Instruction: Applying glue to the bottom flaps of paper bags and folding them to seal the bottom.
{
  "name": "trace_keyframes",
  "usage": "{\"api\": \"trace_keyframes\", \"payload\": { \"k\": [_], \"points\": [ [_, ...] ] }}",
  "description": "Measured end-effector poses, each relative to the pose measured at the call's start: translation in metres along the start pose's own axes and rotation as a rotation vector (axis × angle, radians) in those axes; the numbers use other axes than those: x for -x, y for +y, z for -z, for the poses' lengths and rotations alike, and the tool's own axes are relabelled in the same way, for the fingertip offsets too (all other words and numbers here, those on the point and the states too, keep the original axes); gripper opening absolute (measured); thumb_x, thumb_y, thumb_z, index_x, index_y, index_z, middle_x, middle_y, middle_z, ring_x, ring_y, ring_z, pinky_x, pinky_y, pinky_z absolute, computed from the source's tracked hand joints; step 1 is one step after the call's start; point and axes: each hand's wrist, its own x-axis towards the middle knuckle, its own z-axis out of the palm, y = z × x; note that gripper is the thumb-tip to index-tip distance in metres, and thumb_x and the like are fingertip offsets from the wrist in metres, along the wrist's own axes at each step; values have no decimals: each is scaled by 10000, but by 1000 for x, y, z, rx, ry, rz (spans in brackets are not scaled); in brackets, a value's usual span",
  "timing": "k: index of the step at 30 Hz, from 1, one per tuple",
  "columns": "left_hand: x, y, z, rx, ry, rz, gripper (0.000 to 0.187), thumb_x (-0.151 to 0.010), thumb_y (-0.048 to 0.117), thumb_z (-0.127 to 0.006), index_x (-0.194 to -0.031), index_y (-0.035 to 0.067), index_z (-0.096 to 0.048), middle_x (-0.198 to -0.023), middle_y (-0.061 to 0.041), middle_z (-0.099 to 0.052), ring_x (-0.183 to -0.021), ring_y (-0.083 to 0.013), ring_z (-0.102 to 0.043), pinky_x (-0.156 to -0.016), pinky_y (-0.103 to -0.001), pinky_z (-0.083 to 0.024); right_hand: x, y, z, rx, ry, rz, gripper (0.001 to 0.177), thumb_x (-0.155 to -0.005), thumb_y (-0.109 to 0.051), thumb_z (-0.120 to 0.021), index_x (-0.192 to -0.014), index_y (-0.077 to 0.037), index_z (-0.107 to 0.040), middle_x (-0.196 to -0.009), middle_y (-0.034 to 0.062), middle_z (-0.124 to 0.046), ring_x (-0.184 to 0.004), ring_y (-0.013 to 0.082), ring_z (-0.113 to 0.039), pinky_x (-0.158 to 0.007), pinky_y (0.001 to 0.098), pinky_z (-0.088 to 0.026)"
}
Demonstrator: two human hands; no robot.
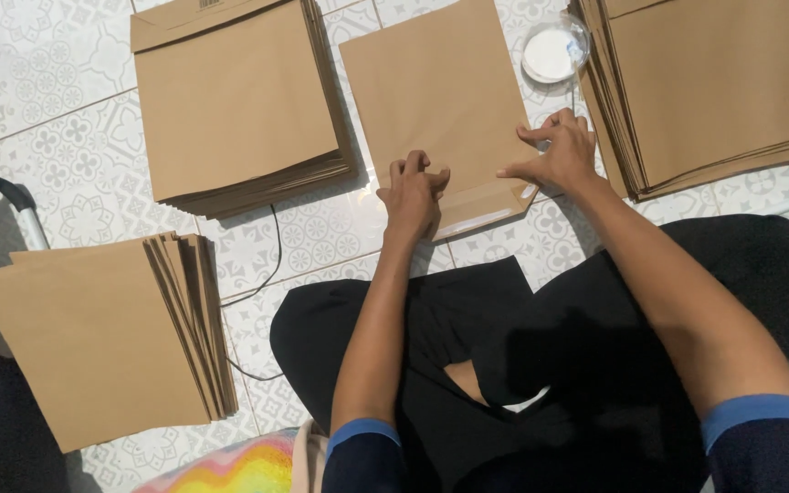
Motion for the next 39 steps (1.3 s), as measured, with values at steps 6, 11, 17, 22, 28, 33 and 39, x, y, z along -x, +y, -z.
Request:
{"api": "trace_keyframes", "payload": {
  "k": [6,11,17,22,28,33,39],
  "points": [
    [-2,0,-1,-1,-9,11,352,-911,60,-721,-1182,279,-776,-1308,-42,-514,-1304,-333,-435,-913,-624,-470,-13,21,-15,-110,52,-54,293,-827,-362,-939,-1081,-297,-811,-1020,40,-574,-1048,328,-583,-891,438,-480],
    [5,5,5,21,4,12,335,-913,71,-719,-1173,276,-776,-1281,-37,-512,-1282,-330,-438,-903,-607,-475,-18,47,-34,-151,196,55,171,-896,-328,-936,-1001,-266,-815,-868,38,-651,-893,315,-658,-834,397,-519],
    [3,0,3,35,23,-3,322,-920,78,-712,-1169,271,-778,-1274,-43,-515,-1274,-334,-442,-898,-594,-481,-6,26,-6,-114,177,168,377,-777,-434,-981,-1042,-224,-815,-866,70,-639,-919,329,-648,-894,393,-468],
    [4,0,2,29,6,-5,321,-930,89,-704,-1187,270,-769,-1299,-54,-518,-1293,-341,-438,-917,-611,-477,4,-1,5,49,24,79,783,-560,-627,-968,-1187,-201,-768,-1047,113,-597,-1055,417,-588,-884,519,-467],
    [9,-2,3,-22,-5,-20,333,-956,122,-689,-1237,291,-745,-1370,-52,-510,-1349,-345,-422,-957,-639,-474,-17,45,-17,-131,95,76,331,-832,-433,-966,-1026,-223,-798,-852,73,-649,-849,341,-670,-766,424,-517],
    [1,-44,-25,-15,-51,-53,364,-1022,461,-588,-1286,250,-722,-1546,-37,-491,-1450,-312,-434,-1062,-646,-453,-21,40,-14,-145,80,-67,130,-942,-310,-869,-1034,-258,-793,-818,11,-705,-846,311,-701,-745,430,-528],
    [42,-58,18,-177,-243,-40,1277,-537,597,-946,-1605,211,-363,-1710,-22,-273,-1579,-274,-238,-1265,-644,-107,-27,51,-19,-205,51,-155,99,-950,-340,-835,-1030,-320,-780,-857,-11,-721,-910,293,-703,-780,405,-522]
  ]
}}
